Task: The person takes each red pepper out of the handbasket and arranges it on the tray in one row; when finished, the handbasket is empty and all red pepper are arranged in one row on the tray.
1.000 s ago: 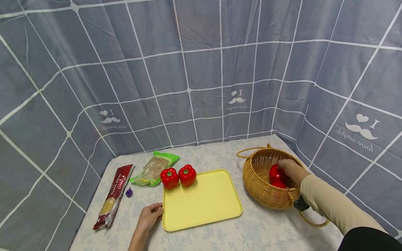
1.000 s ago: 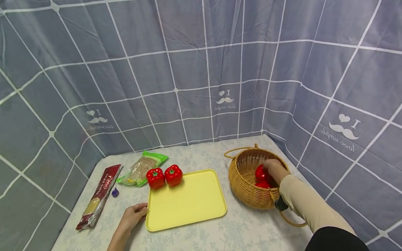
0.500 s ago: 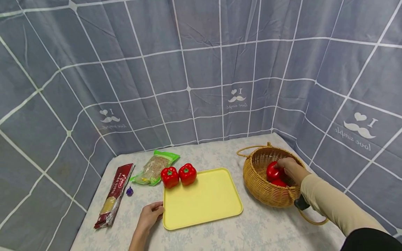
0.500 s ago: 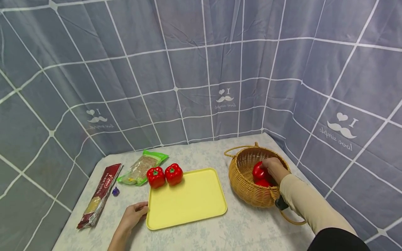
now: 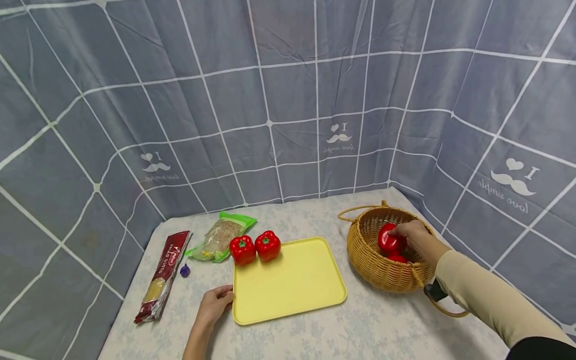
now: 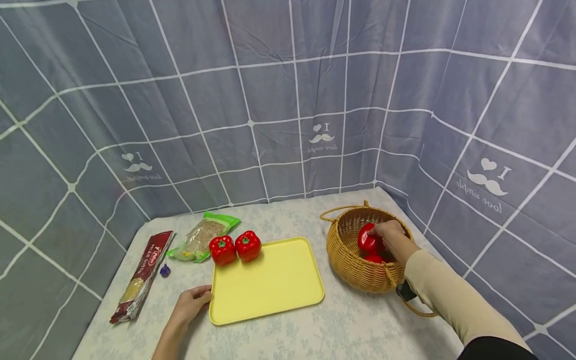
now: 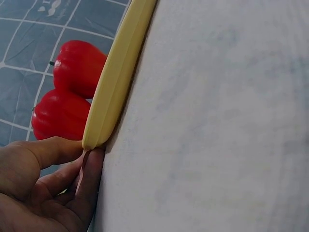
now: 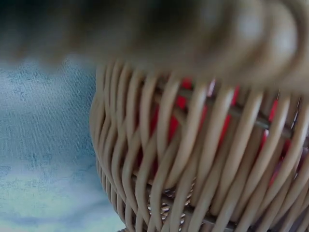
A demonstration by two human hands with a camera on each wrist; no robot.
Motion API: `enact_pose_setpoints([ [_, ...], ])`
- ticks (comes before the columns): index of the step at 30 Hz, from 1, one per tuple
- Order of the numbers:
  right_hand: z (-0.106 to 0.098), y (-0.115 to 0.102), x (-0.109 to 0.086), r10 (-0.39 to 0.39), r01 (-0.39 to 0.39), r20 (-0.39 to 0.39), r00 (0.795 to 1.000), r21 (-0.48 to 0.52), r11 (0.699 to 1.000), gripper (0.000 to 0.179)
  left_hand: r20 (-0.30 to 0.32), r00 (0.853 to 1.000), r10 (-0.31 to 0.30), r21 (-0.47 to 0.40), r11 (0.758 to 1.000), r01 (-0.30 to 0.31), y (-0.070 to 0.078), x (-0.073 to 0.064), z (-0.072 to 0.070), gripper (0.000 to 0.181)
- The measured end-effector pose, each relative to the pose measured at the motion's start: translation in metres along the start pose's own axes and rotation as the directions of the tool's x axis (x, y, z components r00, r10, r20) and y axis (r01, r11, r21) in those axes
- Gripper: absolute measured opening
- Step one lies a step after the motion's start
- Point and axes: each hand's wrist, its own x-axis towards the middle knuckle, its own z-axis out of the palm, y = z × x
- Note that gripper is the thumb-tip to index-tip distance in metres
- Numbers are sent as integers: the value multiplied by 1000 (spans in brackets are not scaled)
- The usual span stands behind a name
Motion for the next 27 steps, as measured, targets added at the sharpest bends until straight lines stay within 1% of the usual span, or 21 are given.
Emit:
enact_pose_setpoints([
  [3, 0, 0, -5, -40, 37, -37, 999, -64, 997, 72, -3, 1000, 8, 10, 1000, -8, 1, -1, -1, 36],
  [7, -1, 0, -11, -120, 103, -96, 988, -172, 980, 65, -5, 1000, 5, 11, 1000, -5, 0, 0, 0, 37],
  [9, -1, 0, -13, -155, 133, -109, 982, -187, 973, 62, -6, 1000, 4, 9, 1000, -4, -1, 1, 0, 37],
  [13, 1, 1, -18, -179, 162, -104, 978, -155, 974, 63, -9, 1000, 4, 10, 1000, -3, -3, 3, 1, 37],
  [16, 3, 3, -24, -178, 165, -102, 979, -125, 978, 64, -8, 1000, 4, 4, 1000, -4, -3, 3, 1, 37],
  [18, 4, 3, -27, -187, 173, -112, 976, -118, 978, 61, 0, 1000, 7, 3, 1000, -7, -3, 3, 0, 37],
  [19, 4, 3, -29, -197, 183, -120, 973, -123, 975, 59, 3, 1000, 9, 2, 1000, -9, -3, 3, 0, 37],
  [22, 5, 1, -36, -234, 218, -136, 963, -125, 968, 60, 6, 1000, 7, -1, 1000, -7, -3, 3, 0, 38],
  [27, 6, -3, -42, -297, 285, -152, 943, -96, 954, 70, 2, 1000, -2, -4, 1000, 2, -2, 3, 1, 37],
])
